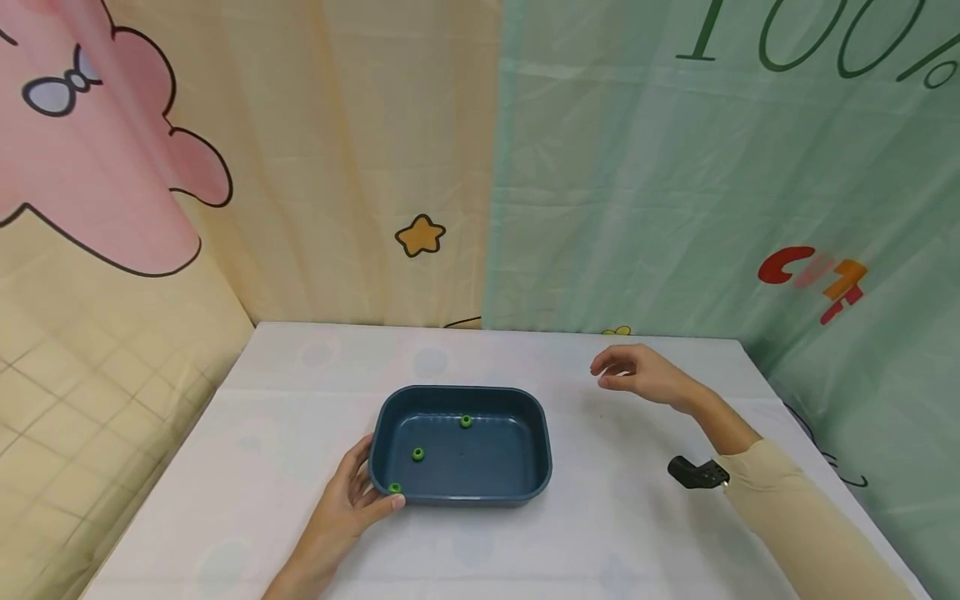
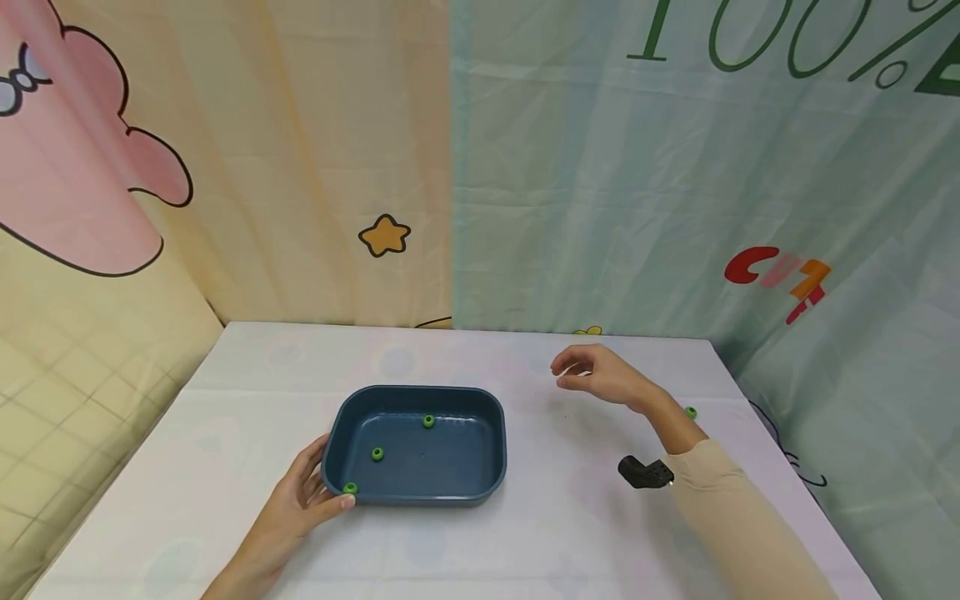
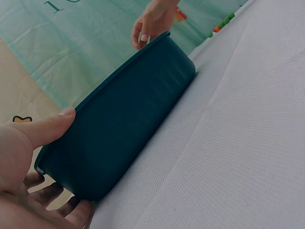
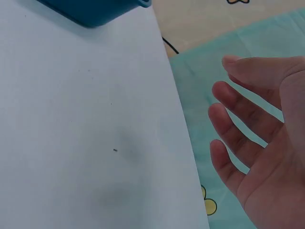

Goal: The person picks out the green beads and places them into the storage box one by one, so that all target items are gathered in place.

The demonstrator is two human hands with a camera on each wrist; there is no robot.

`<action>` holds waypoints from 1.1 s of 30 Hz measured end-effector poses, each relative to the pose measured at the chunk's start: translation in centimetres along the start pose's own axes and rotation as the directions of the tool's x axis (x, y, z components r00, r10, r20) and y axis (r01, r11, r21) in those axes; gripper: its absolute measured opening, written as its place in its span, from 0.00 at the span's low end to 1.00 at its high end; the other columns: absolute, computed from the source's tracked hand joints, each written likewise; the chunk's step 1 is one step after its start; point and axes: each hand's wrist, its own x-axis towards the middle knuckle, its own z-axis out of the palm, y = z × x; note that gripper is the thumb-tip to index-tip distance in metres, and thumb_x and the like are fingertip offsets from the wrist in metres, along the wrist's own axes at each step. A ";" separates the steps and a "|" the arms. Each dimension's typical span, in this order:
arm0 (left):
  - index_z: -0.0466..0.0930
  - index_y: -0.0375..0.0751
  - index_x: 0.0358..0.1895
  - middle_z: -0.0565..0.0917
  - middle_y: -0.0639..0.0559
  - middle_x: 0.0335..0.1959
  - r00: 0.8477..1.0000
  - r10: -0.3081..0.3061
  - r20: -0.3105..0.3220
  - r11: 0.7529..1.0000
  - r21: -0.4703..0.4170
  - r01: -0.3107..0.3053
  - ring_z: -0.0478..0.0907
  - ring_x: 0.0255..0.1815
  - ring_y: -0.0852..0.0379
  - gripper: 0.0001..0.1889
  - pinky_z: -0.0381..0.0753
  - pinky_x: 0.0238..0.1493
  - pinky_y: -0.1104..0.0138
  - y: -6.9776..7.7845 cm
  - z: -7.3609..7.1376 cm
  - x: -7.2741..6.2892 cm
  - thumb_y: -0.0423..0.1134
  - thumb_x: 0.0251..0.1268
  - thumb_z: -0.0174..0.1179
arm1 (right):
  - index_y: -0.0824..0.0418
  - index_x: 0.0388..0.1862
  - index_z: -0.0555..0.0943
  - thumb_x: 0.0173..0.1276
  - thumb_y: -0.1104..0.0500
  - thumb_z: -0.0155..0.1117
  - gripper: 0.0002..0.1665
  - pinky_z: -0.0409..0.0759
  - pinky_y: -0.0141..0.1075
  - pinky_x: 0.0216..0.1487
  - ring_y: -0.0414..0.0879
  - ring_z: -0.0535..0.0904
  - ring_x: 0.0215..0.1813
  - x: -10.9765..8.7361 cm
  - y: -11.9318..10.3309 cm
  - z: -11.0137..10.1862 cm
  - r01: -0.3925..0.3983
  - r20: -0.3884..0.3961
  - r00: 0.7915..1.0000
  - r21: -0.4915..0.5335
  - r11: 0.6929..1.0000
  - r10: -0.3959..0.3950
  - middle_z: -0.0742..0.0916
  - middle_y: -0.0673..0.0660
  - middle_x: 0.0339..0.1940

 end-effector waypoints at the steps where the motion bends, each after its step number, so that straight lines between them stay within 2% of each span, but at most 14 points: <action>1: 0.48 0.44 0.82 0.52 0.43 0.83 1.000 0.000 0.000 1.000 -0.002 0.000 0.56 0.80 0.40 0.51 0.73 0.66 0.71 0.0 0.0 0.0 0.26 0.61 0.73 | 0.61 0.54 0.84 0.74 0.59 0.69 0.13 0.84 0.39 0.54 0.53 0.82 0.55 -0.2 0.3 -0.2 -0.012 -0.008 1.000 0.000 1.000 0.012 0.84 0.63 0.55; 8: 0.49 0.45 0.82 0.52 0.43 0.83 1.000 -0.010 -0.008 1.000 0.004 0.010 0.56 0.80 0.39 0.51 0.73 0.68 0.67 0.0 0.0 0.0 0.28 0.61 0.73 | 0.64 0.55 0.83 0.75 0.61 0.68 0.13 0.83 0.37 0.54 0.55 0.81 0.57 -1.3 1.8 -1.1 -0.053 -0.044 0.998 -0.018 0.998 0.052 0.84 0.66 0.56; 16: 0.51 0.46 0.82 0.53 0.43 0.83 1.000 -0.011 -0.011 1.000 0.014 0.012 0.56 0.80 0.39 0.51 0.72 0.69 0.65 0.0 0.0 0.0 0.28 0.60 0.74 | 0.66 0.58 0.81 0.76 0.55 0.68 0.20 0.82 0.41 0.57 0.56 0.80 0.58 -2.3 2.8 -1.9 -0.082 -0.060 0.995 -0.040 0.996 0.080 0.83 0.67 0.58; 20: 0.51 0.46 0.82 0.53 0.43 0.83 1.000 -0.007 -0.007 1.000 0.009 0.007 0.57 0.80 0.40 0.51 0.71 0.70 0.65 0.0 0.0 0.0 0.28 0.60 0.74 | 0.68 0.60 0.80 0.76 0.55 0.68 0.22 0.82 0.45 0.59 0.57 0.80 0.59 -3.0 3.3 -2.4 -0.107 -0.072 0.992 -0.037 0.994 0.104 0.83 0.67 0.59; 25: 0.51 0.47 0.82 0.53 0.44 0.83 1.000 -0.011 -0.004 1.000 0.003 0.011 0.57 0.79 0.40 0.51 0.72 0.69 0.64 0.0 0.0 0.0 0.28 0.60 0.74 | 0.68 0.62 0.79 0.77 0.57 0.66 0.21 0.82 0.52 0.61 0.58 0.81 0.59 -3.9 4.1 -3.1 -0.142 -0.120 0.984 -0.061 0.988 0.134 0.83 0.67 0.59; 33: 0.51 0.46 0.82 0.53 0.44 0.83 1.000 0.001 0.001 1.000 0.010 -0.001 0.56 0.80 0.40 0.50 0.70 0.70 0.64 -0.1 0.0 0.0 0.27 0.61 0.74 | 0.70 0.64 0.77 0.78 0.58 0.65 0.22 0.80 0.59 0.62 0.62 0.80 0.60 -5.3 5.4 -4.3 -0.165 -0.176 0.974 -0.101 0.981 0.145 0.83 0.67 0.59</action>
